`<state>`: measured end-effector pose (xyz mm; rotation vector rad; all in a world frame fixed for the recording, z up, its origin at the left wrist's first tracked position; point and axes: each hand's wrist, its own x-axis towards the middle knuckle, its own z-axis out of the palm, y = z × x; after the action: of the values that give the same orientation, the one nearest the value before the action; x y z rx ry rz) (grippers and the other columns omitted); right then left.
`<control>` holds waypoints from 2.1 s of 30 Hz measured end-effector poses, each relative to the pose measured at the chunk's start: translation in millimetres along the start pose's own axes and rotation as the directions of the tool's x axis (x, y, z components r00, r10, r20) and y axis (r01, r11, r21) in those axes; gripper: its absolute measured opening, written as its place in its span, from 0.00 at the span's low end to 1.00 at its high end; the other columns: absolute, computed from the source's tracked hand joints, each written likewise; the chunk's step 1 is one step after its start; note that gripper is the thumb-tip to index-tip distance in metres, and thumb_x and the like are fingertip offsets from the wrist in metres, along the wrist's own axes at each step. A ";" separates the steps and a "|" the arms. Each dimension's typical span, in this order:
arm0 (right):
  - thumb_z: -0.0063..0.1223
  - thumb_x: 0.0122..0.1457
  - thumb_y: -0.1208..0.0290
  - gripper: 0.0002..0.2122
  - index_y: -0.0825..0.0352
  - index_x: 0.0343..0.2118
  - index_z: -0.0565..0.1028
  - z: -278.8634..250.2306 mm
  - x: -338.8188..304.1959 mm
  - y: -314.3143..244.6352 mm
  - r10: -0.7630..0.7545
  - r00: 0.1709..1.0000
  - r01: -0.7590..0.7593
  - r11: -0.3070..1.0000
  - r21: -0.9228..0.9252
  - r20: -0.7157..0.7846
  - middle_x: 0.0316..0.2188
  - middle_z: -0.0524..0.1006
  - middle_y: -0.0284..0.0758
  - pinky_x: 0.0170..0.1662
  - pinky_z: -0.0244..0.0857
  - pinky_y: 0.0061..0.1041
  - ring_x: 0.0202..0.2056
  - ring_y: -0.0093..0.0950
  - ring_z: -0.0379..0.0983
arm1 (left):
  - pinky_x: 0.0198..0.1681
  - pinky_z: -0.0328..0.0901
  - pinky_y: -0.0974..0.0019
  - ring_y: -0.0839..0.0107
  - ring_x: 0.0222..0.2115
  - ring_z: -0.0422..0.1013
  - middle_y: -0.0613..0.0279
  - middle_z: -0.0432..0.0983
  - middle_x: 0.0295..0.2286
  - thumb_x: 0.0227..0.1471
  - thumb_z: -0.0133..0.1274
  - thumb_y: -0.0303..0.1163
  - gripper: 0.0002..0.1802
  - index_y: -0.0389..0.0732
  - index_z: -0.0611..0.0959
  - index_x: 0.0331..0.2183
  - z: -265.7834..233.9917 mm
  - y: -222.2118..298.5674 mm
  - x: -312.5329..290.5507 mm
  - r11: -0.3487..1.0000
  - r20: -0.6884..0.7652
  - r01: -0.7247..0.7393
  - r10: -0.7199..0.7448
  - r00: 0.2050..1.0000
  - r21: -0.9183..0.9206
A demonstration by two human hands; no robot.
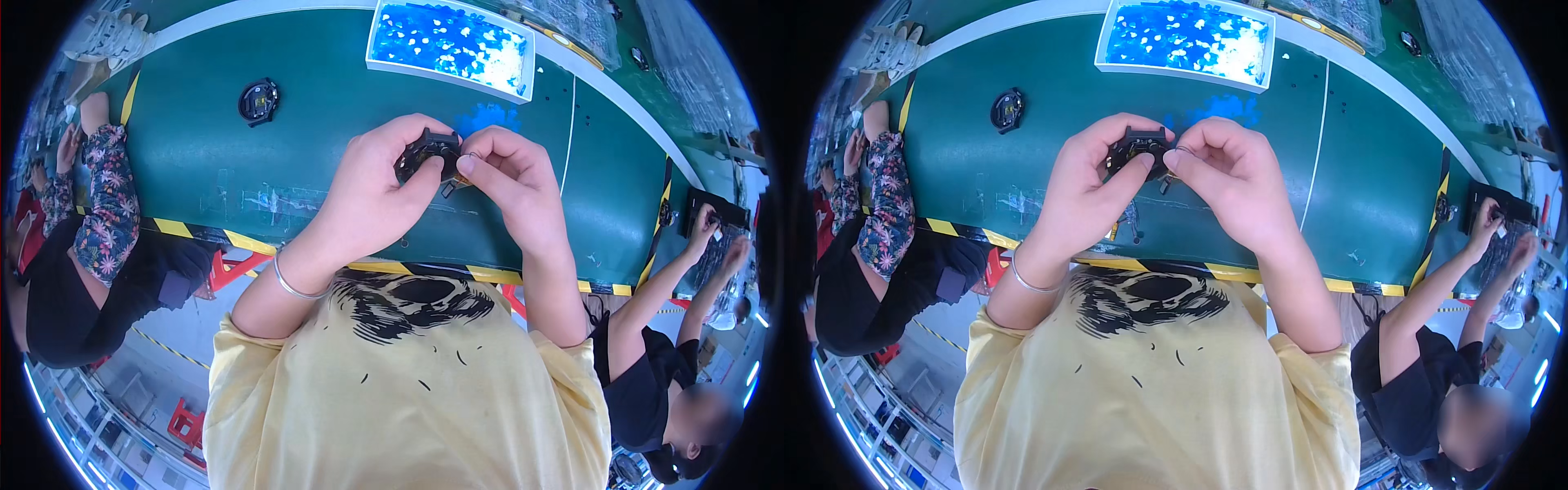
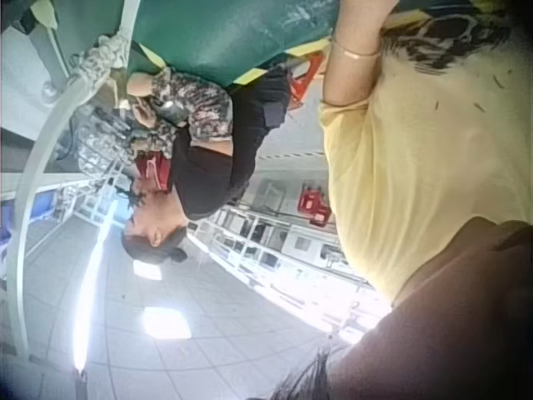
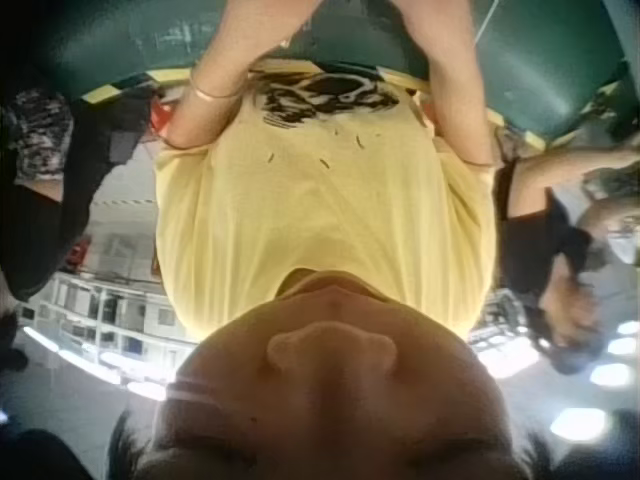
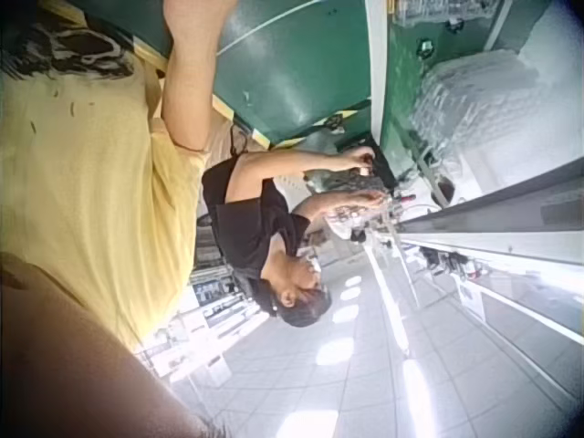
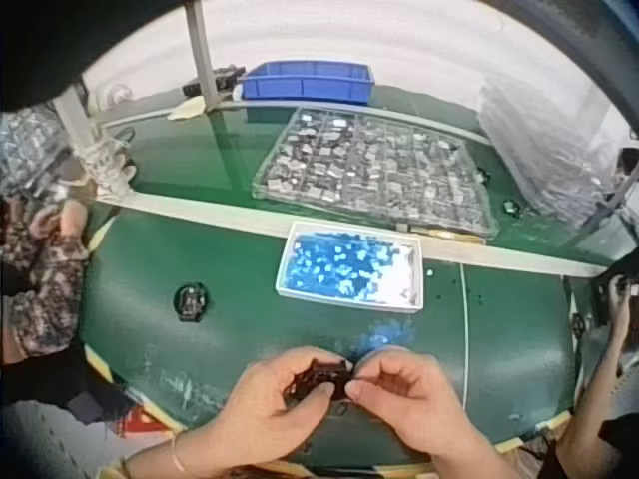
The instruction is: Assembling small electronic components by connecting batteries and sensors to circular bases on a factory assembly line.
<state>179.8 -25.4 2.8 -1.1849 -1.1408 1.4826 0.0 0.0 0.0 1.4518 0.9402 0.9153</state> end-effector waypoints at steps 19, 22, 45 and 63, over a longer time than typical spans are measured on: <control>0.56 0.57 0.79 0.04 0.68 0.28 0.72 12.9 1.4 3.5 0.022 1.000 -0.022 0.999 0.045 0.002 0.25 0.72 0.23 0.30 0.59 0.12 0.28 0.10 0.66 | 0.29 0.65 0.75 0.82 0.26 0.69 0.64 0.76 0.25 0.53 0.49 0.20 0.02 0.34 0.77 0.31 -1.4 -11.4 7.7 0.988 -0.019 0.076 -0.080 0.997 -0.135; 0.56 0.57 0.79 0.03 0.69 0.29 0.72 10.2 0.5 4.0 0.006 1.000 -0.006 0.999 0.046 -0.012 0.25 0.72 0.24 0.31 0.60 0.12 0.29 0.10 0.66 | 0.30 0.65 0.76 0.83 0.27 0.70 0.65 0.77 0.26 0.53 0.50 0.20 0.04 0.33 0.78 0.32 -4.2 -9.6 9.3 0.960 0.013 0.151 -0.152 0.988 -0.235; 0.57 0.52 0.86 0.14 0.67 0.39 0.68 0.8 -13.2 -2.4 0.100 0.995 -0.102 0.986 0.129 0.023 0.34 0.75 0.29 0.38 0.68 0.15 0.36 0.15 0.72 | 0.31 0.70 0.75 0.80 0.27 0.74 0.61 0.79 0.30 0.50 0.51 0.20 0.07 0.32 0.80 0.34 -7.9 -6.5 6.4 0.838 0.079 0.247 -0.240 0.968 -0.486; 0.61 0.45 0.84 0.08 0.67 0.29 0.80 11.6 -6.8 -10.2 -0.668 0.743 0.494 0.522 -0.695 0.026 0.28 0.79 0.36 0.31 0.69 0.25 0.29 0.30 0.76 | 0.32 0.70 0.72 0.72 0.28 0.76 0.59 0.79 0.30 0.52 0.58 0.27 0.08 0.33 0.82 0.35 0.2 1.1 -0.7 0.580 0.216 0.419 -0.388 0.896 -0.699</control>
<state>170.4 -31.7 15.2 -1.1998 -1.7519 0.3536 0.0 -0.8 1.1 0.5111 0.6955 0.7717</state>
